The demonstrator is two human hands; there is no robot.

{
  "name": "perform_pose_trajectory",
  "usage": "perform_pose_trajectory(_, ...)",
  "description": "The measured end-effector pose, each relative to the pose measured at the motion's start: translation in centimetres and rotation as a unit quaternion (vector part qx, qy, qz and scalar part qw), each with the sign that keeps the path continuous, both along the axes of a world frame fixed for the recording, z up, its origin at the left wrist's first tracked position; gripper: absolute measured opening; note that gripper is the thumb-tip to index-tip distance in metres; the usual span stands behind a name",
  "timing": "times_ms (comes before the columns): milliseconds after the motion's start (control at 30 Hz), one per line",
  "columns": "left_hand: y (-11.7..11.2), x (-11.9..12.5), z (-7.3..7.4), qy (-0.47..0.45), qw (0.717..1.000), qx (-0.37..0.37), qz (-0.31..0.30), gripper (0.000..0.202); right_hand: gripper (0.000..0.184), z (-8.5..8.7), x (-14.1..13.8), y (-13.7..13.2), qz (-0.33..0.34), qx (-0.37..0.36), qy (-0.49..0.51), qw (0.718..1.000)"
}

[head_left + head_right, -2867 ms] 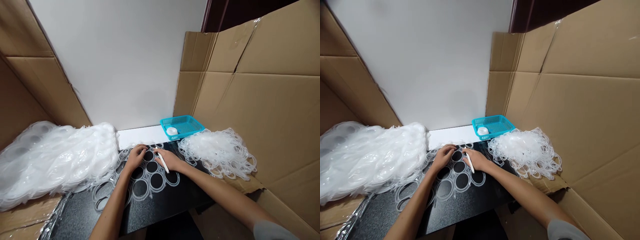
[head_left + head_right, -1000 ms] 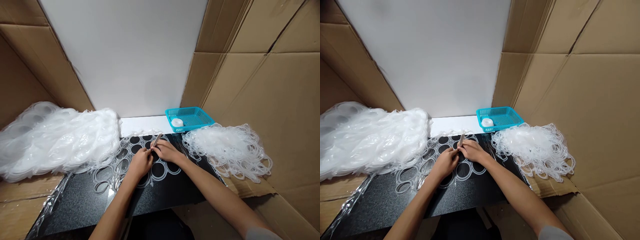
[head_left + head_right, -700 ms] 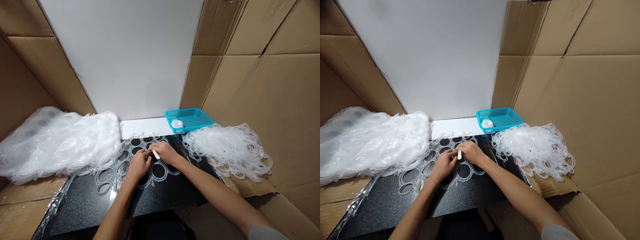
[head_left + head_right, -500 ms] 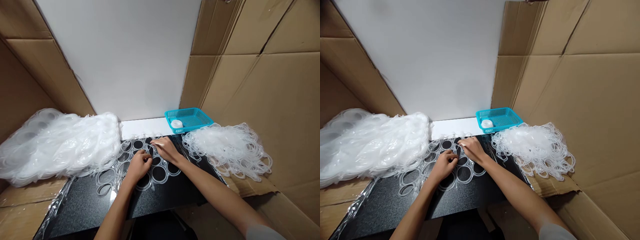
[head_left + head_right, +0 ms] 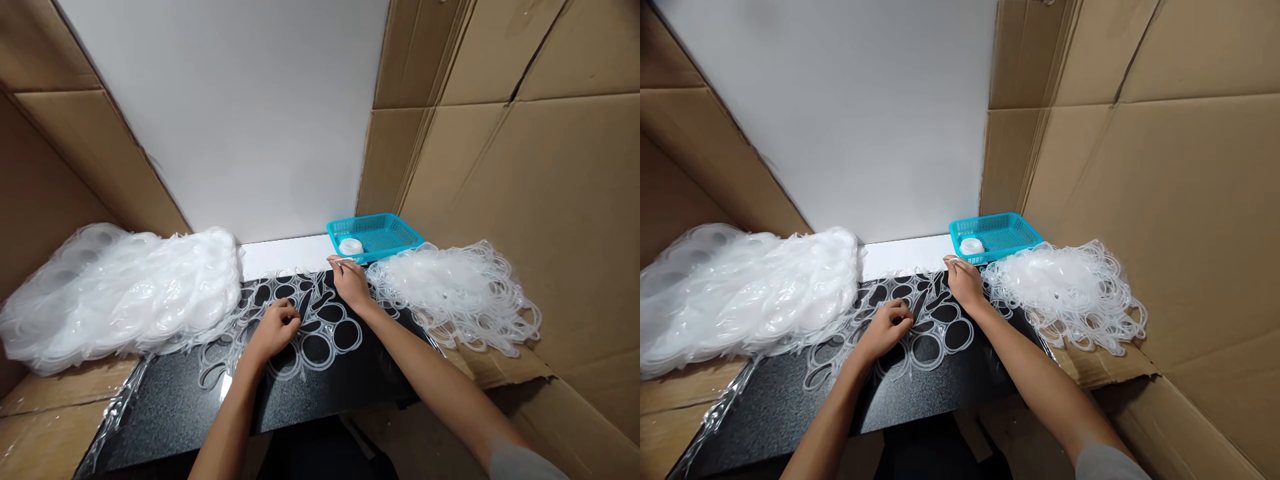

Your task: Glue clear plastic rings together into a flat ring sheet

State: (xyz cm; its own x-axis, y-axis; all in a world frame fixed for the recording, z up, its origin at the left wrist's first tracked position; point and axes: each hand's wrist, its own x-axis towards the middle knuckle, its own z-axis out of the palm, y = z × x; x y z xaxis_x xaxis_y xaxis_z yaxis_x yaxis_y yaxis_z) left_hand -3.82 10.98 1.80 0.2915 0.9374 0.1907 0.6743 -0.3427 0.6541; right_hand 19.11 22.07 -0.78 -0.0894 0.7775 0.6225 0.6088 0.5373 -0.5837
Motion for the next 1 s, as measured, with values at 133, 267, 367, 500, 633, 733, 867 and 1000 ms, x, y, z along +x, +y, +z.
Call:
perform_pose_trajectory(133, 0.0, 0.0, -0.2, 0.007, 1.0, 0.02, 0.009, 0.023, 0.036, 0.4, 1.1, 0.7, -0.018, 0.014, 0.044, 0.999)
perform_pose_trajectory(267, 0.1, -0.4, -0.6, 0.034, 0.997, 0.058, 0.026, 0.027, 0.032, 0.8, 1.6, 1.0, -0.003, -0.001, 0.055, 0.998)
perform_pose_trajectory(367, 0.7, -1.1, -1.2, 0.053, 0.996, 0.07, 0.027, 0.032, 0.028, 0.9, 0.6, 0.7, 0.042, -0.025, 0.052, 0.997)
perform_pose_trajectory(500, 1.6, -1.8, -1.9, 0.053, 0.994, 0.089, 0.046, 0.035, 0.023, 0.5, -0.8, -0.1, 0.12, -0.042, 0.052, 0.991)
perform_pose_trajectory(633, 2.4, -2.1, -2.1, 0.044, 0.992, 0.109, 0.054, 0.034, 0.022, 0.7, -0.4, -0.9, 0.187, -0.065, 0.058, 0.978)
perform_pose_trajectory(733, 3.3, -2.1, -1.9, 0.044, 0.987, 0.132, 0.078, 0.031, 0.022, 1.2, 0.0, -1.4, 0.194, -0.086, 0.069, 0.975)
perform_pose_trajectory(867, 4.8, -1.9, -1.0, 0.067, 0.989, 0.106, 0.075, 0.039, 0.024, 1.2, -0.7, -2.6, 0.232, -0.119, 0.084, 0.962)
perform_pose_trajectory(1000, 5.5, -2.1, -0.3, 0.097, 0.99, 0.071, 0.07, 0.041, 0.027, 0.7, -1.9, -4.1, 0.261, -0.148, 0.112, 0.947)
